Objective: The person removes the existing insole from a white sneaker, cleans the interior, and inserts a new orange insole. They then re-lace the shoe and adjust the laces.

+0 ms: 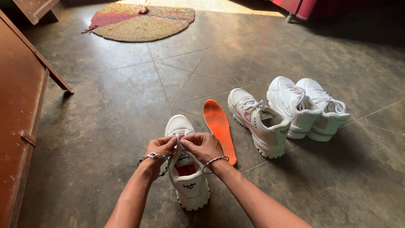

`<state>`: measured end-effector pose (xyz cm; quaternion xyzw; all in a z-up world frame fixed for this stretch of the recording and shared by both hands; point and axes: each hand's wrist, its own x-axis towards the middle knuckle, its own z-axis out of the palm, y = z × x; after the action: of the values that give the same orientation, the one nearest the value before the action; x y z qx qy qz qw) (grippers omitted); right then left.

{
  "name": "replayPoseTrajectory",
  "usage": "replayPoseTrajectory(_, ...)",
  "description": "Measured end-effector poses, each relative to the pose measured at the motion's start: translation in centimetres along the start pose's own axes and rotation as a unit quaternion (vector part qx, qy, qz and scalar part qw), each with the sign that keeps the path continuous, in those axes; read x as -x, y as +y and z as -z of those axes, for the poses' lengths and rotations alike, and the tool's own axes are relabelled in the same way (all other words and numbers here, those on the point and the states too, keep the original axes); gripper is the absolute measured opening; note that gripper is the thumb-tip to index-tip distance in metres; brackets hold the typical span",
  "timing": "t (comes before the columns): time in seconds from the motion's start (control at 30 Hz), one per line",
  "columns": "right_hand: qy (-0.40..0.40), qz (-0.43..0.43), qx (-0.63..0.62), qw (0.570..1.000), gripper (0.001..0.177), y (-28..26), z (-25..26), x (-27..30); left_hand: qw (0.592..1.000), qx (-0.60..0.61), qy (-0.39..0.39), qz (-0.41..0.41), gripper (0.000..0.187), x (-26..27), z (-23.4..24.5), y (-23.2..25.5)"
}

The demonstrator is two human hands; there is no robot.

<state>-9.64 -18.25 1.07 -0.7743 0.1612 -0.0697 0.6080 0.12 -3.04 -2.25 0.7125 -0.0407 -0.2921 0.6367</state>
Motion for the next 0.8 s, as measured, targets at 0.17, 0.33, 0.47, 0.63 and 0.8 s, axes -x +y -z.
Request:
replayPoseTrajectory(0.17, 0.044, 0.076, 0.154, 0.984, 0.033, -1.6, -0.6, 1.1, 0.998, -0.059, -0.005, -0.001, 0.033, -0.5, 0.1, 0.1)
replayPoseTrajectory(0.33, 0.078, 0.020, 0.131, 0.988, 0.026, -0.5, -1.3, 0.5, 0.999, 0.024, -0.027, -0.034, 0.034, -0.1, 0.8, 0.2)
replayPoseTrajectory(0.47, 0.109, -0.022, 0.006, 0.994, 0.024, 0.9, -1.3, -0.7, 1.000, -0.002, 0.021, -0.003, 0.035, 0.9, 0.2, 0.4)
replayPoseTrajectory(0.63, 0.119, -0.061, 0.014, 0.991, 0.025, 0.5, -1.6, -1.6, 0.998, 0.013, 0.041, -0.054, 0.029, 2.6, -0.9, 1.5)
replayPoseTrajectory(0.8, 0.038, -0.036, 0.144, 0.988, 0.026, 0.5, -1.7, -1.9, 0.996, 0.014, 0.057, -0.064, 0.027, 3.2, -1.0, 2.3)
